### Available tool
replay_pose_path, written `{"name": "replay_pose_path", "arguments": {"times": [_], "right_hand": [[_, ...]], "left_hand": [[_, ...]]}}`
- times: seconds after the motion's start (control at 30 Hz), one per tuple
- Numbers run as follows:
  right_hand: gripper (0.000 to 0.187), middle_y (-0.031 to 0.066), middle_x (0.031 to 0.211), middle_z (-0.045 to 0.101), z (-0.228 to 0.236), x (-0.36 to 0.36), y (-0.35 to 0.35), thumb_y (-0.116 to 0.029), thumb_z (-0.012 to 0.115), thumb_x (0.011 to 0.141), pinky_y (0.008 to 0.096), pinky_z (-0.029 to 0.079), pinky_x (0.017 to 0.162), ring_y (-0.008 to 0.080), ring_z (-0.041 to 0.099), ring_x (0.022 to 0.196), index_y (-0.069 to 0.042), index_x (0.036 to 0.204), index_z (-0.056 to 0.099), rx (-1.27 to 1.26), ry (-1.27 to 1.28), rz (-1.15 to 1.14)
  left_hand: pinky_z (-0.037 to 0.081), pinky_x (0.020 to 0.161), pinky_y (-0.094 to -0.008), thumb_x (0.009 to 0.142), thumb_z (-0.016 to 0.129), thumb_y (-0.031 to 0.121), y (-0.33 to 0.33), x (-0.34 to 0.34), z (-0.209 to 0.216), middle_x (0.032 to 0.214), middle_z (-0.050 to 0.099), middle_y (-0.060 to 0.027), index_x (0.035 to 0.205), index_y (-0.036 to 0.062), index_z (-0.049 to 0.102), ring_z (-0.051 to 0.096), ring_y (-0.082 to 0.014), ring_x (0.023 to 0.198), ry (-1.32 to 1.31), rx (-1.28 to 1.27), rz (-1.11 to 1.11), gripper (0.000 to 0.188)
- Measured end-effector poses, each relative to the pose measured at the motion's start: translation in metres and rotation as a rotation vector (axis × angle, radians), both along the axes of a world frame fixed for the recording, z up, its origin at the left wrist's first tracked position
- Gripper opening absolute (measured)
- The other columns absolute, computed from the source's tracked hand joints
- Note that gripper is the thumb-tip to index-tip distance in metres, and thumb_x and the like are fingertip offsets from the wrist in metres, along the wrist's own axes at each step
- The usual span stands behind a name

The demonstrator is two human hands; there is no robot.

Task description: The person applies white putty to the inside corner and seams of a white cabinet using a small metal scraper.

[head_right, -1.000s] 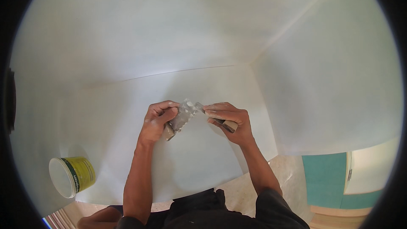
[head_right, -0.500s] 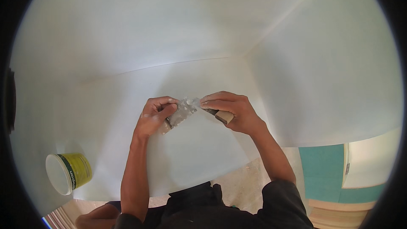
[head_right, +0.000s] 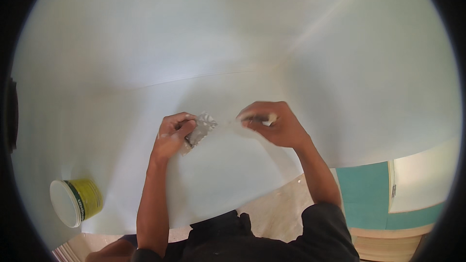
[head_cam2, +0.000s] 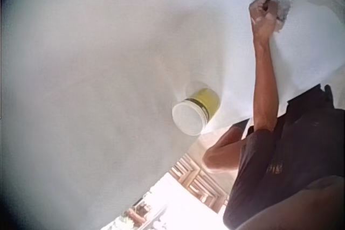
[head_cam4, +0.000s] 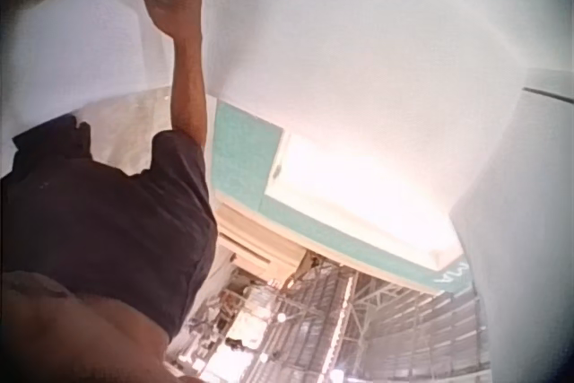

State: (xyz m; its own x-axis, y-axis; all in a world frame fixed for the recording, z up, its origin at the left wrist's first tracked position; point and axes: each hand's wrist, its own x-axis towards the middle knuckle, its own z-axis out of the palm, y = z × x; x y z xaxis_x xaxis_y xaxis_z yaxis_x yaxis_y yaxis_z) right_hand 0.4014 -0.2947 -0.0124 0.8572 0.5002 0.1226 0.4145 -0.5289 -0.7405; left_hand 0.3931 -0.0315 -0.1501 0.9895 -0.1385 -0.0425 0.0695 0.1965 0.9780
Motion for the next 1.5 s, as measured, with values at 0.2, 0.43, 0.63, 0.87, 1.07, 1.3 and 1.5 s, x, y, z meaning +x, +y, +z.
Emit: {"name": "replay_pose_path", "arguments": {"times": [0.2, 0.43, 0.63, 0.87, 1.07, 1.3, 1.5], "right_hand": [[0.014, 0.0074, 0.09, 0.073, -0.077, 0.045, -0.083, -0.008, 0.07, 0.093, 0.0282, 0.05, 0.071, 0.0134, 0.062, 0.076, 0.0, 0.103, 0.074, 0.097, -0.185, -0.688], [0.015, 0.0156, 0.093, 0.072, -0.138, 0.101, -0.08, -0.009, 0.068, 0.09, 0.0366, 0.053, 0.07, 0.0278, 0.067, 0.076, -0.001, 0.102, 0.073, -0.375, -0.521, -0.704], [0.018, 0.0143, 0.093, 0.071, -0.164, 0.119, -0.039, -0.011, 0.064, 0.086, 0.0463, 0.054, 0.078, 0.0346, 0.066, 0.09, -0.005, 0.1, 0.074, -0.557, -0.561, -0.661], [0.022, 0.0203, 0.08, 0.069, -0.113, 0.105, -0.035, -0.018, 0.072, 0.09, 0.0438, 0.053, 0.064, 0.0412, 0.066, 0.069, 0.002, 0.081, 0.069, -0.243, -0.554, -0.704], [0.029, 0.0237, 0.07, 0.063, -0.117, 0.135, -0.1, -0.022, 0.07, 0.092, 0.0464, 0.046, 0.058, 0.04, 0.06, 0.059, 0.004, 0.079, 0.069, -0.393, -0.351, -0.746], [0.03, 0.0251, 0.07, 0.063, -0.13, 0.138, -0.098, -0.018, 0.067, 0.092, 0.0479, 0.048, 0.061, 0.0437, 0.061, 0.064, 0.006, 0.076, 0.065, -0.499, -0.318, -0.665], [0.027, 0.0268, 0.076, 0.063, -0.134, 0.131, -0.074, -0.015, 0.067, 0.092, 0.0492, 0.049, 0.065, 0.0446, 0.062, 0.069, 0.006, 0.077, 0.062, -0.499, -0.337, -0.593]], "left_hand": [[0.042, 0.065, -0.0221, 0.096, 0.06, 0.006, -0.011, -0.007, 0.001, 0.076, 0.062, 0.0022, 0.098, -0.0024, 0.07, 0.05, -0.0039, 0.069, 0.081, -0.127, 0.088, 0.013], [0.041, 0.065, -0.0217, 0.097, 0.061, 0.007, -0.009, -0.004, -0.002, 0.076, 0.063, 0.0026, 0.1, -0.0027, 0.07, 0.049, -0.0034, 0.069, 0.091, -0.137, 0.057, 0.014], [0.041, 0.065, -0.0217, 0.097, 0.061, 0.007, -0.01, 0.0, 0.001, 0.075, 0.063, 0.0022, 0.101, -0.003, 0.07, 0.05, -0.0037, 0.069, 0.1, -0.106, 0.037, 0.014], [0.04, 0.064, -0.0216, 0.097, 0.061, 0.005, -0.007, -0.001, 0.001, 0.074, 0.061, 0.003, 0.1, -0.0031, 0.07, 0.048, -0.0031, 0.068, 0.074, -0.169, 0.053, 0.013], [0.039, 0.062, -0.0216, 0.096, 0.061, 0.006, -0.007, 0.0, 0.0, 0.073, 0.061, 0.0035, 0.098, -0.0029, 0.07, 0.046, -0.0025, 0.067, 0.119, -0.149, 0.033, 0.013], [0.038, 0.059, -0.0221, 0.096, 0.061, 0.007, -0.008, 0.002, 0.001, 0.071, 0.059, 0.0047, 0.098, -0.002, 0.07, 0.045, -0.0021, 0.065, 0.119, -0.187, 0.042, 0.013], [0.035, 0.057, -0.0225, 0.095, 0.061, 0.008, -0.006, 0.004, -0.003, 0.067, 0.055, 0.0062, 0.096, -0.0013, 0.071, 0.042, -0.0019, 0.062, 0.117, -0.181, 0.022, 0.014]]}}
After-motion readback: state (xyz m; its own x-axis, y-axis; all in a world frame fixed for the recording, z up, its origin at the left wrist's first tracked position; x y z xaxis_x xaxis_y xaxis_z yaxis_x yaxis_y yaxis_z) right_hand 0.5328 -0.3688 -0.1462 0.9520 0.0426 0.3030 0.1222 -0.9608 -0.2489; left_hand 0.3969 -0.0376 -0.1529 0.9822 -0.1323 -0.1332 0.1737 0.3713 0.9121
